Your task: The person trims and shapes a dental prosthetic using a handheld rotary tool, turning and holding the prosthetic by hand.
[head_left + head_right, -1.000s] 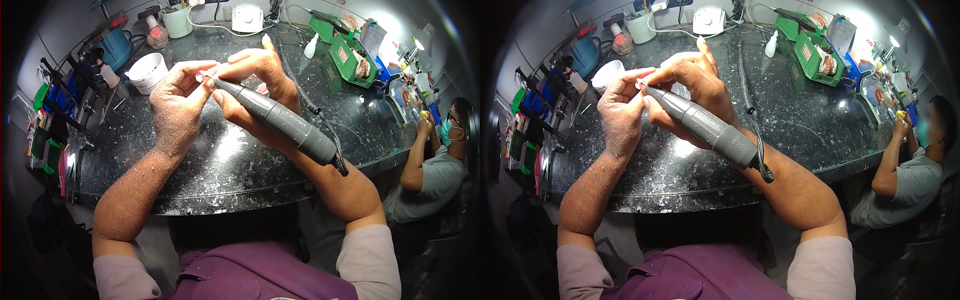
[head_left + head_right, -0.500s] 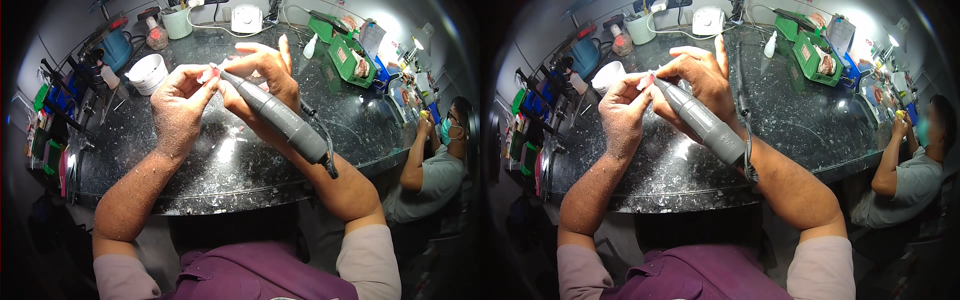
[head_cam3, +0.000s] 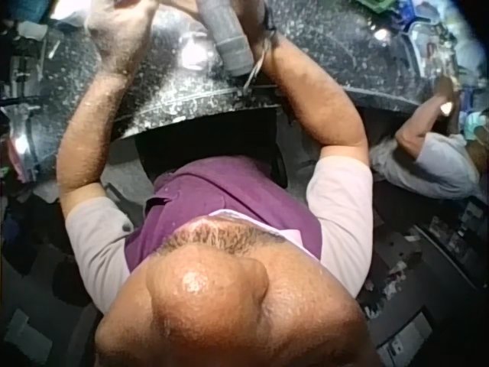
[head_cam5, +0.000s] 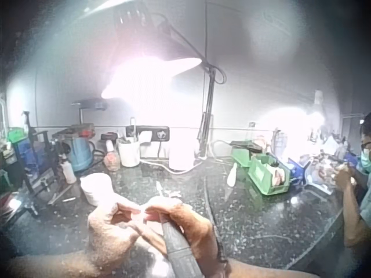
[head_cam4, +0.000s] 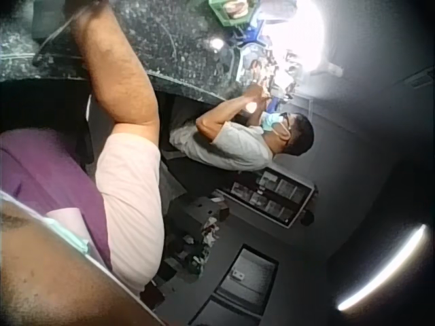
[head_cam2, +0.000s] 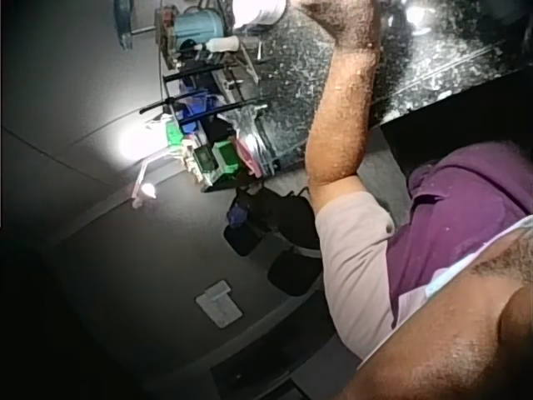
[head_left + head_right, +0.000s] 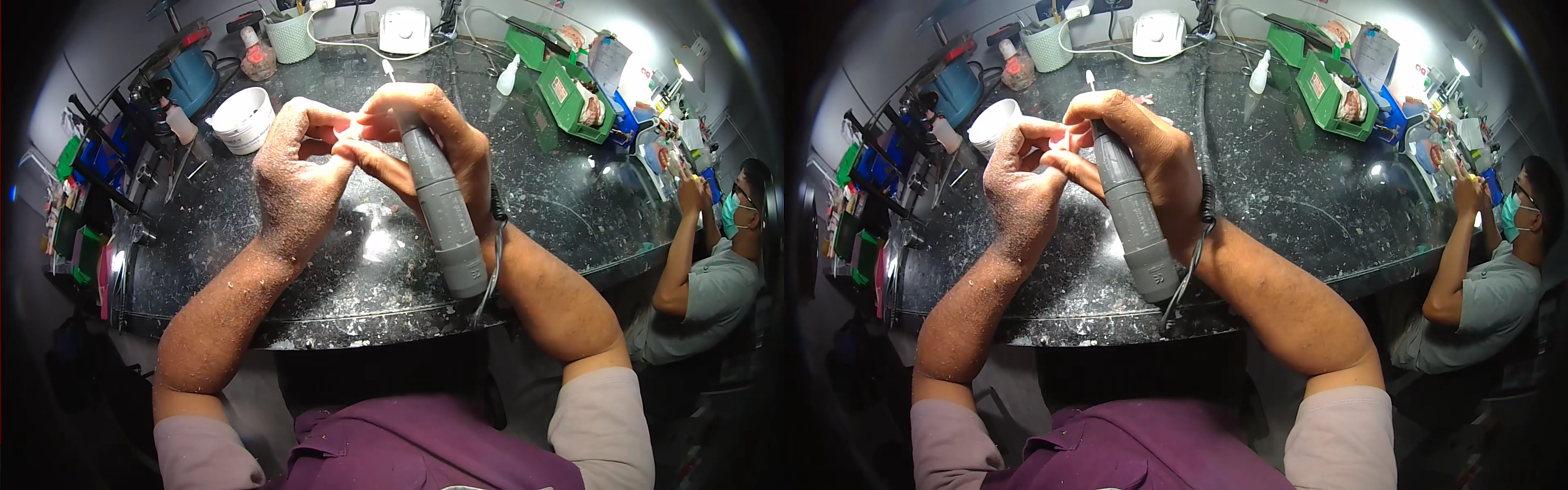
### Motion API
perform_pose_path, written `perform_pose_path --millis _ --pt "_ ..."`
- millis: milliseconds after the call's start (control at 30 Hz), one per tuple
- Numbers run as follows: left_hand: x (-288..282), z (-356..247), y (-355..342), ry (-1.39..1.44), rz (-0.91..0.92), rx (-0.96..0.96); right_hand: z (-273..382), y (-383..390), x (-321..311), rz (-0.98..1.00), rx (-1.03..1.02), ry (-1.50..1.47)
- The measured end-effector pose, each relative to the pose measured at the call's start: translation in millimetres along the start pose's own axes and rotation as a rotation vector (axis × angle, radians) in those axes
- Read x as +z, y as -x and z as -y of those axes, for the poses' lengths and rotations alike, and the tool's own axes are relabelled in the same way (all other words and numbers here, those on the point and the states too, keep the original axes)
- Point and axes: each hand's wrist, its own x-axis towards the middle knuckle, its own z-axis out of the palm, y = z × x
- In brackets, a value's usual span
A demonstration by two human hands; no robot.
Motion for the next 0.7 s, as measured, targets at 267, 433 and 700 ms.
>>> perform_pose_path --millis 267,433,700 --pt "2.1 4.2 -2.8 0.42 0.021 -0.044 -3.4 -5.8 -7.0 -0.073 0.252 -0.224" --pt "-1.8 8.8 -12.0 0.724 0.139 -0.361 -3.0 -5.0 -9.5 -0.001 0.25 -0.205" --pt "-3.0 10.9 -11.9 0.766 0.052 -0.355 -1.9 -4.3 -14.5 -0.049 0.169 -0.007"
